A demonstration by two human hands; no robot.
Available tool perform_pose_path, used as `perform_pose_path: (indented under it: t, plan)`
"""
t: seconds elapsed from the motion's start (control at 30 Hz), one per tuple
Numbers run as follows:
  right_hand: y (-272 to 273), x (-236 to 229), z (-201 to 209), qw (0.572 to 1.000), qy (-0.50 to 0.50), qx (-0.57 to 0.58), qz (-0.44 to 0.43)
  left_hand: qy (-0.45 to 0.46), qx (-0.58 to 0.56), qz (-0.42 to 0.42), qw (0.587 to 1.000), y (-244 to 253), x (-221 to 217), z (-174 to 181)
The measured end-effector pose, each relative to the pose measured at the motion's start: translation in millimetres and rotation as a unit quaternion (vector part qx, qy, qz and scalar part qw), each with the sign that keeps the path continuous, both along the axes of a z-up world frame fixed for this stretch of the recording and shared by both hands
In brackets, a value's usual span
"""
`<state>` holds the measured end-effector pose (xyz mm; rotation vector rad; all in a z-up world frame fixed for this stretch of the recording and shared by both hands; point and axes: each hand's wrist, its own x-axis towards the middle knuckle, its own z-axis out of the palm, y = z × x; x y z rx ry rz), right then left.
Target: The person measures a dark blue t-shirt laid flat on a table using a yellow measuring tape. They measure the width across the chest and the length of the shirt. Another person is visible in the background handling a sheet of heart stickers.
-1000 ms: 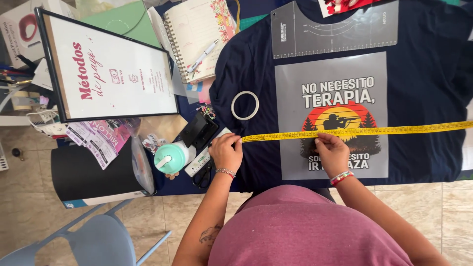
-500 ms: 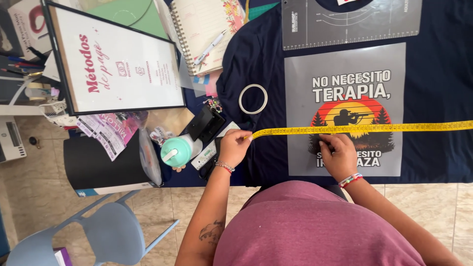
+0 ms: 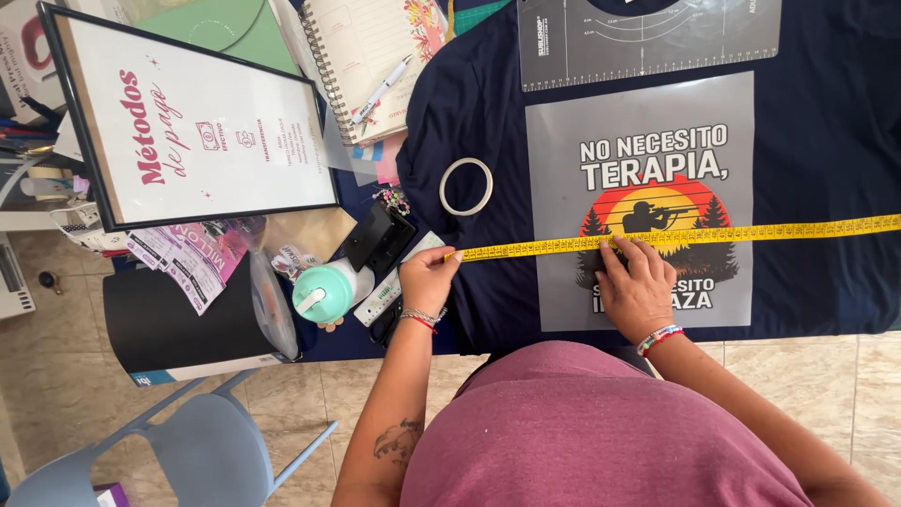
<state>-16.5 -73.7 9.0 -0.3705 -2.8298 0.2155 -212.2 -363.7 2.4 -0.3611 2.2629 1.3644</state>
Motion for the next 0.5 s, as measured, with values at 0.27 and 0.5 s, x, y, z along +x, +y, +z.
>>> perform_pose_path:
  t: [0.27,0.5]
  plan:
    - [0.6,1.1,0.1,0.999,0.012,0.029,0.016,-0.016,0.032,0.046,0.998,-10.5,-8.1,-2.5]
    - [1.8,1.8,-2.2,1.000,-0.003,0.016,0.009,-0.003,0.079,0.053,0.995,-18.2,-10.6,2.9]
